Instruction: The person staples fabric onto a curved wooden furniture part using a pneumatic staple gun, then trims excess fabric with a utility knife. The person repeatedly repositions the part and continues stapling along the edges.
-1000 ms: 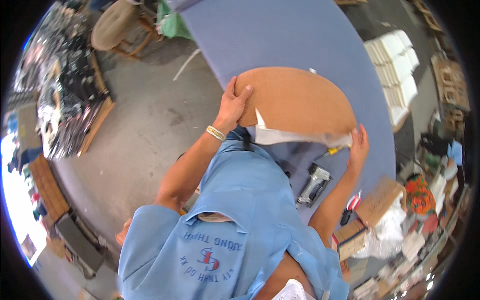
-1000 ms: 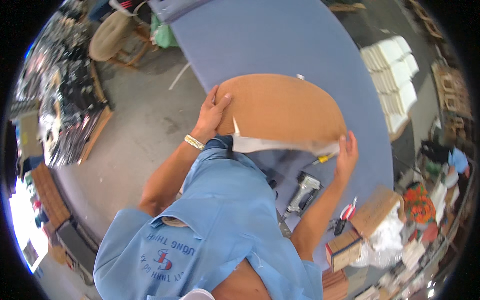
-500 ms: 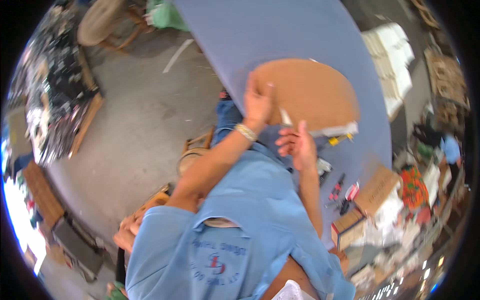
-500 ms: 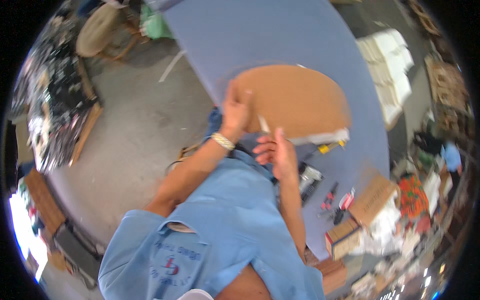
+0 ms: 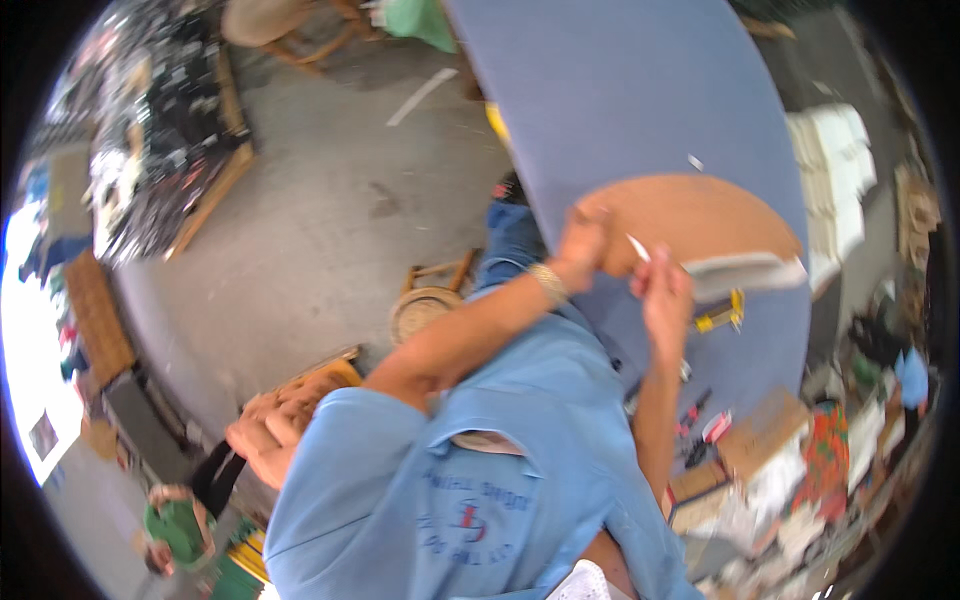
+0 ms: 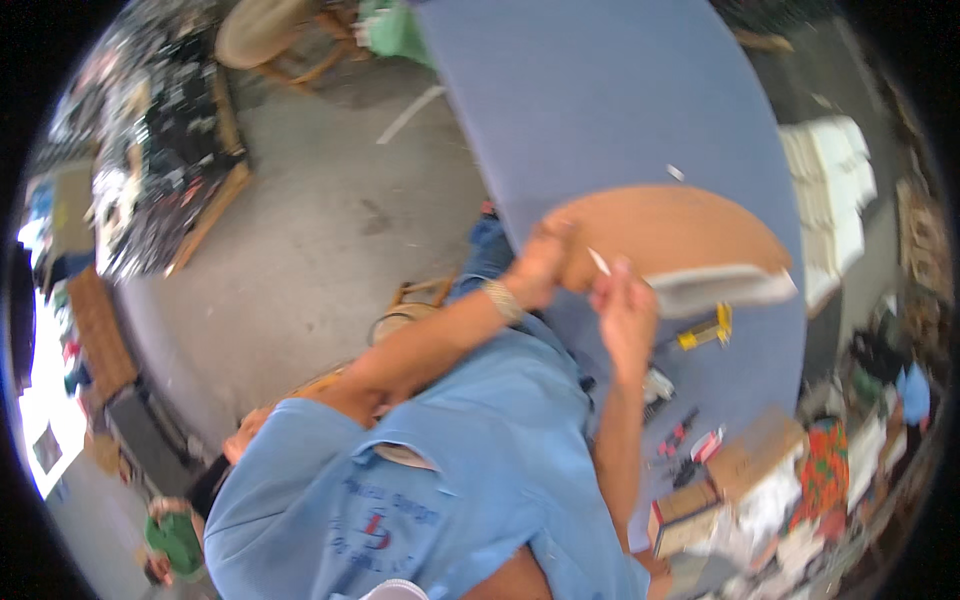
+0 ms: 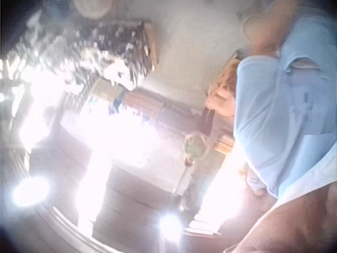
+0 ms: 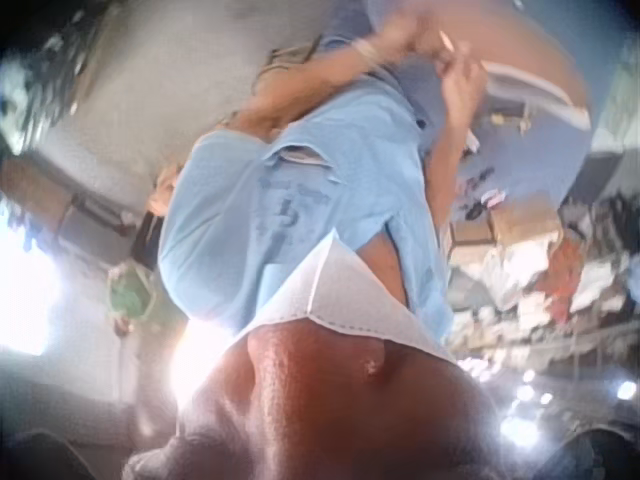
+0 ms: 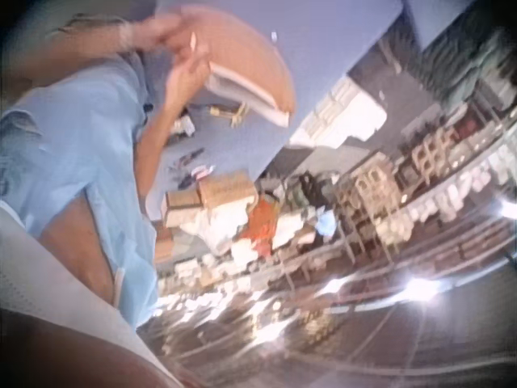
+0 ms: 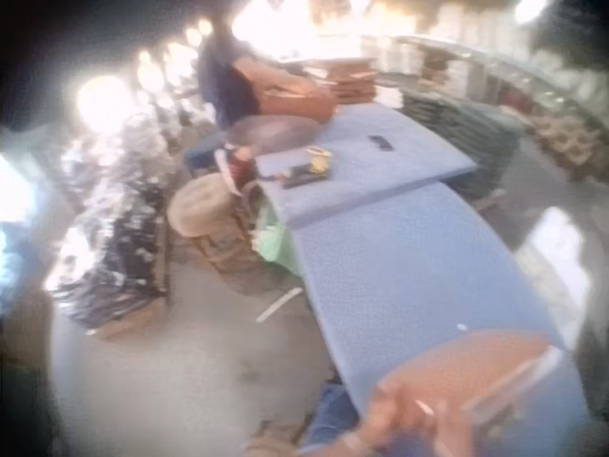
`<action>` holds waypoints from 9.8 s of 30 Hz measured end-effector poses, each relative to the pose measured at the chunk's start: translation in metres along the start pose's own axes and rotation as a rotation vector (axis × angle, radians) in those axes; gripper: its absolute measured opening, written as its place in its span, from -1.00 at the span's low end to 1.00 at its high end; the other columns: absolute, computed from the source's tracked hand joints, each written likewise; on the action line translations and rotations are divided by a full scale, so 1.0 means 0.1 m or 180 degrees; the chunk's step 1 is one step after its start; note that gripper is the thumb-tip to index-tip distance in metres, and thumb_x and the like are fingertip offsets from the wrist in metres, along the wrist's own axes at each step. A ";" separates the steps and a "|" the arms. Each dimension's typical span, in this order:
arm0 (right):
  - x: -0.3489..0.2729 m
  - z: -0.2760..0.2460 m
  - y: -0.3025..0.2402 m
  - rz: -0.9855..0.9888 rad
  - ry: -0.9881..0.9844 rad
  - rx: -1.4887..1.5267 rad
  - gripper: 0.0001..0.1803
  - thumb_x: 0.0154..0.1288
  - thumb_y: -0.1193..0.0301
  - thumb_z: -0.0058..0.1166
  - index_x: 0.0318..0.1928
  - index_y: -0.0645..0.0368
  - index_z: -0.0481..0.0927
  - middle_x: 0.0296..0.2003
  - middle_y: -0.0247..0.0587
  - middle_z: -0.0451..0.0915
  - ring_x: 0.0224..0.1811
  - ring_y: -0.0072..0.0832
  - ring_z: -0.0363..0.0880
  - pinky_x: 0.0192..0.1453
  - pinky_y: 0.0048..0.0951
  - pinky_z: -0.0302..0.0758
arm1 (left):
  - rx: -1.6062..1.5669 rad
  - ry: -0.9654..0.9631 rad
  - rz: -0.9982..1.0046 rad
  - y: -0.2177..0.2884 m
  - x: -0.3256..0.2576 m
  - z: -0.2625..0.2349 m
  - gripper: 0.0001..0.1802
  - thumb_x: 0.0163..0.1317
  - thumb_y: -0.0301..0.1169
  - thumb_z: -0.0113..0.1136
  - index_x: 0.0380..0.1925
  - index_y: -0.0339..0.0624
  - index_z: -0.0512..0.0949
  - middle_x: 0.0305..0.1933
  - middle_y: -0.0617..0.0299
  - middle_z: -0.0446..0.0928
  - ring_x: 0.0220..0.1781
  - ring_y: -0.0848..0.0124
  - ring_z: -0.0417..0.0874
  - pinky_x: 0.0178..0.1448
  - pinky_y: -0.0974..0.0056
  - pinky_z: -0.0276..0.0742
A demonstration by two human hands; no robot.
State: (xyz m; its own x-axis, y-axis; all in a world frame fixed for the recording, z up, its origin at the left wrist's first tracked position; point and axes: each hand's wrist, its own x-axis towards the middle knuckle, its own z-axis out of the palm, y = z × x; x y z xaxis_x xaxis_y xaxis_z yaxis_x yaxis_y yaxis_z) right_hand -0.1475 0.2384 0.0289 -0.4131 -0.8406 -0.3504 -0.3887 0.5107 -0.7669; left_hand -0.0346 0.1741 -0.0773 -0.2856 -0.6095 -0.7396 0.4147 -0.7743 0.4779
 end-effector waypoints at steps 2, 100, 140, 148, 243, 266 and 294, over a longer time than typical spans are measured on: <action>0.04 -0.05 -0.11 -0.0195 -0.0192 0.0093 -0.35 0.71 -0.04 -0.16 -0.49 0.13 0.56 -0.60 -0.41 0.51 -0.50 -0.62 0.45 -0.36 -0.48 0.38 | 0.1608 0.0116 0.1147 0.07 -0.12 -0.15 -0.33 0.59 -0.01 0.07 0.42 -0.33 0.37 0.34 -0.09 0.53 0.34 0.08 0.58 0.43 0.09 0.51; 0.96 0.83 0.23 -0.1480 -0.0955 0.1894 -0.48 0.73 0.16 -0.20 -0.36 0.26 0.55 -0.40 -0.22 0.67 -0.27 -0.44 0.65 -0.08 -0.31 0.57 | 0.2600 -0.1145 0.1369 1.27 -0.07 -0.05 -0.33 0.54 -0.16 0.20 0.41 -0.50 0.39 -0.28 0.27 0.62 -0.34 0.59 0.55 -0.31 0.41 0.52; -1.31 -0.12 2.31 0.1898 0.2294 -0.1324 -0.07 -0.02 0.36 0.51 0.40 0.05 0.35 0.18 0.11 0.47 0.25 0.18 0.43 0.31 0.10 0.41 | 0.3681 -0.0873 0.2049 1.06 -0.17 0.01 -0.30 0.39 -0.12 0.31 0.37 -0.39 0.47 0.15 -0.34 0.66 0.20 -0.12 0.73 0.22 0.01 0.64; -1.09 -0.31 2.58 0.1869 0.2493 -0.1193 0.03 0.03 0.41 0.47 0.52 0.08 0.22 0.16 0.18 0.59 0.16 0.22 0.58 0.26 0.07 0.49 | 0.3666 -0.0894 0.2008 1.07 -0.17 0.07 -0.31 0.38 -0.11 0.31 0.39 -0.30 0.48 0.15 -0.31 0.66 0.21 -0.15 0.72 0.23 -0.01 0.64; 0.36 -0.54 1.32 0.0613 0.0923 -0.1252 -0.29 0.25 0.31 0.36 0.41 -0.06 0.44 0.22 0.11 0.56 0.16 0.10 0.65 0.08 0.06 0.68 | 0.4829 -0.1404 0.2938 0.65 -0.57 0.15 -0.12 0.25 -0.41 0.39 0.56 -0.22 0.24 0.52 -0.20 0.39 0.45 -0.17 0.50 0.39 -0.04 0.55; 0.19 -1.41 2.15 0.1971 0.1620 -0.1292 -0.01 0.22 0.22 0.43 0.59 -0.03 0.19 0.33 0.11 0.44 0.24 0.16 0.61 0.26 0.15 0.59 | 0.4998 -0.1302 0.2694 0.86 -0.51 0.19 -0.07 0.24 -0.19 0.47 0.54 -0.21 0.26 0.43 -0.13 0.51 0.30 -0.11 0.65 0.27 -0.01 0.63; 0.03 -0.47 2.20 -0.0239 0.2298 -0.1268 -0.28 0.06 0.44 0.39 0.31 0.12 0.55 0.44 0.19 0.35 0.41 0.23 0.38 0.47 0.14 0.35 | 0.4840 -0.1507 0.2858 0.81 -0.51 -0.01 -0.12 0.27 -0.22 0.46 0.53 -0.22 0.30 0.49 -0.18 0.44 0.43 -0.15 0.53 0.40 -0.02 0.54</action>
State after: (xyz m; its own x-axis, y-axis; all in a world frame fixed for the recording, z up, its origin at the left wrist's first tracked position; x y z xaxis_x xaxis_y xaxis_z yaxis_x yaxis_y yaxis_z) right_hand -0.2732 0.3571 -0.1155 -0.7490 -0.6215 0.2298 -0.6430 0.5978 -0.4788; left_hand 0.0141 0.1424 -0.0015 -0.7494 -0.6621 0.0058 -0.4148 0.4763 0.7752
